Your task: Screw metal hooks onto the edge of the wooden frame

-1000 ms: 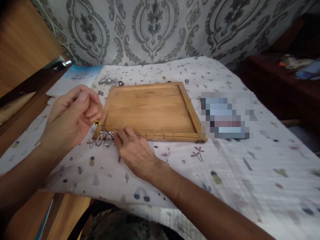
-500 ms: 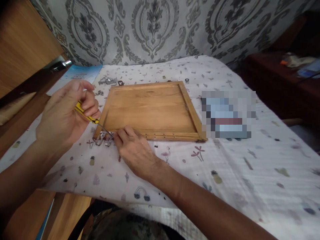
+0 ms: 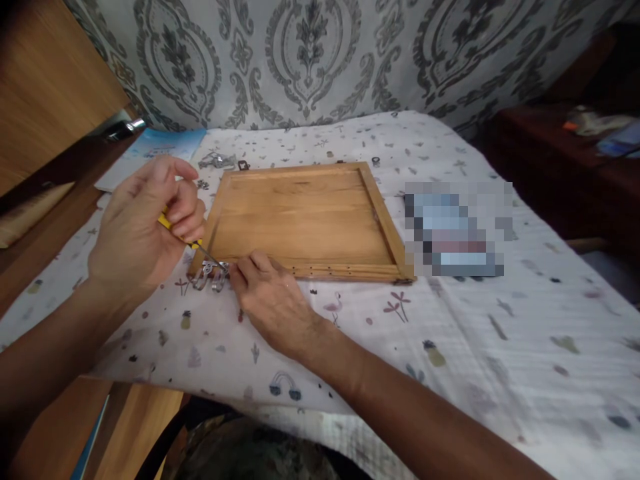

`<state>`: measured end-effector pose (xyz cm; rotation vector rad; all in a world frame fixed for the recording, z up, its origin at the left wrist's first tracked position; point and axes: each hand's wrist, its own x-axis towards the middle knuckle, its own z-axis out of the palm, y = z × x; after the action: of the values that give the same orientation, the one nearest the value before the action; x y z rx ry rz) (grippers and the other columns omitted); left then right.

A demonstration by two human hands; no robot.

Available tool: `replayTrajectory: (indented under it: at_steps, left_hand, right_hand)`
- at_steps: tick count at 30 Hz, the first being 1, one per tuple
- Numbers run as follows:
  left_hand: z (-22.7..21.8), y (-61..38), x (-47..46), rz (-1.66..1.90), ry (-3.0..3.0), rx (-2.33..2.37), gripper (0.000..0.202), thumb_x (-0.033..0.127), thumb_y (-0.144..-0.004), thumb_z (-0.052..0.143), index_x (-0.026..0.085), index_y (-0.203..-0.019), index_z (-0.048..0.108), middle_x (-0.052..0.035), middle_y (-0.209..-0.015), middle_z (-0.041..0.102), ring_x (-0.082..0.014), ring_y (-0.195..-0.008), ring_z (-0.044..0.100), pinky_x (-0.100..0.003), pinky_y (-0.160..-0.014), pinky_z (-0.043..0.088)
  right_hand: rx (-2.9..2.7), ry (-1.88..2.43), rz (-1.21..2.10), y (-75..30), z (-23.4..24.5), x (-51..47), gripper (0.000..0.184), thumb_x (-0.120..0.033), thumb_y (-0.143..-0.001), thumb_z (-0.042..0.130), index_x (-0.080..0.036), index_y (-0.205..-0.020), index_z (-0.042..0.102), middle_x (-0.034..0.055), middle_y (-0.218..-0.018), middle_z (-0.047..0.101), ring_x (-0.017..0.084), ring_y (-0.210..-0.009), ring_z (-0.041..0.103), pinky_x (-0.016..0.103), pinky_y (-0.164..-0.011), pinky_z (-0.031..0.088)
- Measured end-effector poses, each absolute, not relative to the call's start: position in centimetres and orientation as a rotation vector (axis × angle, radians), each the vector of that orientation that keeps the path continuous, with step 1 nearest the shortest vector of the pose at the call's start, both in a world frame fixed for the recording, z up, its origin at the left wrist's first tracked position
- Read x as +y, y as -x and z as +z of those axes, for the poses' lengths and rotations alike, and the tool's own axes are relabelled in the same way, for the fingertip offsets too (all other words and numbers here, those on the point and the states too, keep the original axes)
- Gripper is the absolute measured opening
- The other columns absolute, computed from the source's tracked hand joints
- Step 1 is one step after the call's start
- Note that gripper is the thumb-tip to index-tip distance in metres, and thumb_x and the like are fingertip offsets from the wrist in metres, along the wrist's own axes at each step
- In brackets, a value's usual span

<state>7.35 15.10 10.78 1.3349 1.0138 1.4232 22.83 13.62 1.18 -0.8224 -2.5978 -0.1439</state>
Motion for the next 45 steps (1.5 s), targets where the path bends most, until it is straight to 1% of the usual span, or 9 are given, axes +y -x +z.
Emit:
replayTrajectory:
  at_steps: [3,5,12,17,21,26,32,40,45]
  left_hand:
    - [10.6,-7.3,15.1,1.447,-1.308,0.959,0.023,0.04,-0.088,0.066,0.022,-0.077,0.056,0.0087,-0.049,0.022,-0.0071,-0.041,0.018,-0.024,-0.04,0.015]
    - [10.7,-7.3,15.1,1.396,-1.34,0.932,0.023,0.039,-0.09,0.063,0.022,-0.078,0.056,0.0094,-0.047,0.019,-0.0066,-0.039,0.014,-0.024,-0.039,0.012]
    - [11.4,-7.1,14.7,0.993,-1.545,0.834,0.025,0.046,-0.083,0.07,0.022,-0.084,0.062,0.0105,-0.045,0.02,-0.0045,-0.032,0.018,-0.024,-0.037,0.017]
    - [12.1,-6.6,14.8,1.26,-1.529,0.824,0.012,0.033,-0.086,0.065,0.023,-0.079,0.062,0.0099,-0.042,0.017,-0.0046,-0.033,0.01,-0.024,-0.035,0.012]
    - [12.3,-6.4,15.1,1.336,-1.516,0.89,0.012,0.031,-0.086,0.064,0.024,-0.077,0.059,0.0093,-0.043,0.015,-0.0056,-0.035,0.008,-0.024,-0.035,0.011]
    - [11.7,-6.6,15.3,1.355,-1.454,0.878,0.012,0.029,-0.089,0.061,0.022,-0.079,0.057,0.0098,-0.043,0.017,-0.0058,-0.036,0.008,-0.023,-0.037,0.012]
    - [11.5,-6.8,15.4,1.347,-1.484,0.943,0.014,0.034,-0.09,0.062,0.024,-0.081,0.056,0.0106,-0.045,0.016,-0.0069,-0.036,0.01,-0.025,-0.038,0.014]
    - [10.7,-6.5,16.0,1.314,-1.498,0.814,0.011,0.031,-0.091,0.06,0.022,-0.086,0.055,0.0104,-0.044,0.014,-0.0057,-0.037,0.009,-0.023,-0.038,0.012]
    - [11.5,-6.6,15.9,1.181,-1.5,0.819,0.003,0.022,-0.089,0.058,0.02,-0.09,0.06,0.011,-0.044,0.02,-0.0055,-0.038,0.009,-0.021,-0.039,0.014]
  right_hand:
    - [-2.599,0.825,-0.15,-22.8,1.2,13.6,0.02,-0.008,-0.094,0.056,-0.008,-0.111,0.065,0.0113,-0.106,0.067,0.026,-0.096,0.05,0.037,-0.072,0.051]
    - [-2.596,0.82,-0.153,-22.8,1.3,13.5,0.019,-0.007,-0.093,0.056,-0.009,-0.11,0.065,0.0107,-0.105,0.067,0.026,-0.095,0.05,0.036,-0.07,0.05]
    - [-2.582,0.827,-0.15,-23.0,1.6,13.5,0.014,-0.011,-0.091,0.061,-0.009,-0.104,0.066,0.0093,-0.096,0.065,0.025,-0.088,0.049,0.036,-0.067,0.049]
    - [-2.613,0.804,-0.13,-22.9,1.7,13.5,0.02,-0.009,-0.092,0.06,-0.008,-0.111,0.064,0.0112,-0.104,0.066,0.026,-0.094,0.05,0.037,-0.072,0.052]
    - [-2.613,0.821,-0.153,-22.9,1.6,13.5,0.021,-0.008,-0.092,0.059,-0.008,-0.113,0.064,0.0109,-0.104,0.066,0.026,-0.095,0.05,0.037,-0.07,0.053]
    - [-2.614,0.82,-0.156,-22.9,1.5,13.5,0.02,-0.008,-0.093,0.057,-0.009,-0.111,0.065,0.0111,-0.105,0.066,0.026,-0.096,0.051,0.037,-0.071,0.053]
    - [-2.61,0.819,-0.13,-22.9,1.5,13.5,0.021,-0.009,-0.092,0.059,-0.007,-0.112,0.065,0.0111,-0.105,0.066,0.027,-0.096,0.052,0.038,-0.072,0.054]
    - [-2.626,0.824,-0.127,-23.0,1.6,13.5,0.021,-0.009,-0.093,0.058,-0.008,-0.113,0.064,0.0108,-0.108,0.066,0.026,-0.097,0.051,0.036,-0.071,0.052]
    - [-2.592,0.804,-0.166,-22.9,1.4,13.6,0.019,-0.009,-0.092,0.06,-0.008,-0.111,0.065,0.0102,-0.101,0.065,0.026,-0.094,0.05,0.036,-0.07,0.05]
